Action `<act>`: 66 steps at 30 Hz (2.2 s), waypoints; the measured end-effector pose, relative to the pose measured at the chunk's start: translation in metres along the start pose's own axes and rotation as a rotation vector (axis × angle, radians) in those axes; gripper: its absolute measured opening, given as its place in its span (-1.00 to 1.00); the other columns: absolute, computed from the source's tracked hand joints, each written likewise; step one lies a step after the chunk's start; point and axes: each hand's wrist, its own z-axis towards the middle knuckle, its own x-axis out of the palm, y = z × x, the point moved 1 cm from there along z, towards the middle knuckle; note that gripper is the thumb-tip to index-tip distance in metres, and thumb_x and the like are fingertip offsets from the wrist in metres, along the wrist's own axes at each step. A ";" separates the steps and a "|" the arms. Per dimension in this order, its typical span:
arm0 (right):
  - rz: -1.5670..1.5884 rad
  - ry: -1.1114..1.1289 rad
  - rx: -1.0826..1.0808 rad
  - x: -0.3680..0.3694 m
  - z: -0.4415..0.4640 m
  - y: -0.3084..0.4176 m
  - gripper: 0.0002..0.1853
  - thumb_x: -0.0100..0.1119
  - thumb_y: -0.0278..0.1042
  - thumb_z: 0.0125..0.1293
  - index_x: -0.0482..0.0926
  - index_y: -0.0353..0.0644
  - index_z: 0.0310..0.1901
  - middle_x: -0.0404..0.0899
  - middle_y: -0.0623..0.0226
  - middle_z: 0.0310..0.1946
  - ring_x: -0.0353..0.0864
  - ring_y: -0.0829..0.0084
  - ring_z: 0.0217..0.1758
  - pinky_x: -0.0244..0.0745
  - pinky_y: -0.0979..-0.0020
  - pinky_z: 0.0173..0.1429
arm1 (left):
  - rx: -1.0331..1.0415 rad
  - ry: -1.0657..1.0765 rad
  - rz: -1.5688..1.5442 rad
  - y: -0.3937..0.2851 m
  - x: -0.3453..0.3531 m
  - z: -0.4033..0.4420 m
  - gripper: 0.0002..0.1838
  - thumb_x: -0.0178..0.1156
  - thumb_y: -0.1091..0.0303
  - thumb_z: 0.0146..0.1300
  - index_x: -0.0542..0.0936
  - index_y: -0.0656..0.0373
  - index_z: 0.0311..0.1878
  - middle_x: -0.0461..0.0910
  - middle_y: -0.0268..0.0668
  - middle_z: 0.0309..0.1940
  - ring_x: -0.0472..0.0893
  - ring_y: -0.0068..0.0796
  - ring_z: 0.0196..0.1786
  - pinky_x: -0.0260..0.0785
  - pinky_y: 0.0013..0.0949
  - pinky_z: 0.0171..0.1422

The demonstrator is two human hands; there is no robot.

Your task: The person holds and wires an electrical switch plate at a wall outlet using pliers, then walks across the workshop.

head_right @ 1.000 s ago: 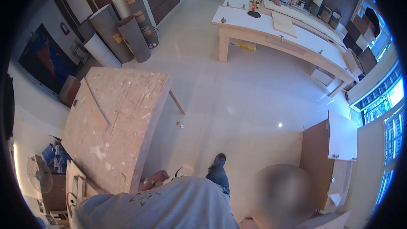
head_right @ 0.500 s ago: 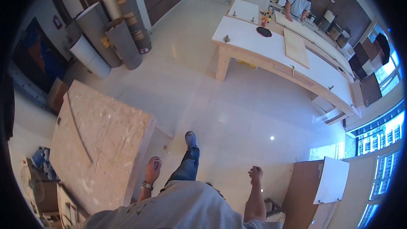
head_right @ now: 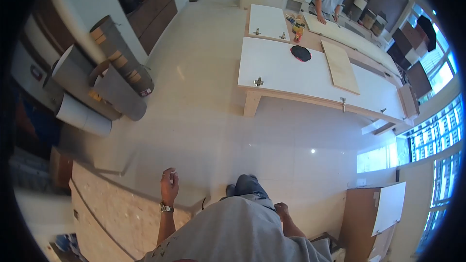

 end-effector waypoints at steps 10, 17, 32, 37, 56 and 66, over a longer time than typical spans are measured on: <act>-0.435 0.341 0.221 0.009 0.245 0.201 -0.55 0.15 0.13 0.42 0.86 0.05 0.04 0.83 0.09 0.09 0.80 0.03 0.22 0.70 0.09 0.25 | -0.164 0.314 0.021 0.151 0.099 0.301 -0.82 0.32 0.32 0.50 0.65 0.21 0.01 0.75 -0.10 -0.12 0.76 -0.24 -0.11 0.62 -0.20 -0.04; -0.106 0.154 0.085 0.040 0.457 0.299 -0.56 0.06 0.05 0.51 0.84 -0.06 -0.04 0.83 0.05 0.06 0.83 -0.01 0.03 0.70 -0.01 0.11 | -0.975 0.642 -0.140 0.240 0.113 0.290 -0.79 0.30 0.25 0.47 0.65 0.23 -0.12 0.73 -0.11 -0.32 0.74 -0.17 -0.28 0.64 -0.04 -0.10; 0.203 0.171 0.163 -0.031 0.900 0.669 -0.70 0.21 -0.17 0.56 0.70 -0.10 0.17 0.82 0.19 0.00 0.81 0.19 -0.12 0.69 0.12 -0.03 | -0.338 0.819 0.406 0.372 0.162 0.742 -0.66 0.16 0.10 0.53 0.74 0.18 -0.05 0.80 0.06 -0.14 0.81 0.11 -0.06 0.65 0.16 0.02; 0.421 0.040 0.158 -0.047 0.984 0.739 -0.69 0.25 -0.23 0.58 0.66 -0.10 0.24 0.81 0.25 -0.01 0.80 0.26 -0.15 0.68 0.16 -0.06 | -1.310 0.271 -0.676 0.436 0.160 1.014 -0.67 0.29 0.26 0.55 0.57 0.15 0.26 0.69 -0.09 0.03 0.78 0.00 0.02 0.68 0.12 0.13; 0.167 0.145 0.245 -0.207 1.465 0.952 -0.81 0.25 -0.25 0.54 0.62 -0.19 -0.01 0.66 0.26 -0.27 0.70 0.38 -0.34 0.56 0.38 -0.33 | -0.965 0.884 -0.138 0.345 0.326 1.545 -0.62 0.23 0.20 0.58 0.57 0.24 0.28 0.70 -0.04 0.08 0.79 -0.03 0.03 0.69 0.11 0.16; 0.971 -0.242 0.510 -0.392 1.799 1.161 -0.76 0.19 -0.32 0.58 0.54 -0.20 0.15 0.63 0.27 -0.19 0.65 0.40 -0.32 0.49 0.38 -0.31 | -0.789 0.898 -0.030 0.371 0.396 1.768 -0.67 0.20 0.24 0.58 0.58 0.20 0.25 0.71 -0.05 0.03 0.79 -0.05 0.00 0.68 0.08 0.10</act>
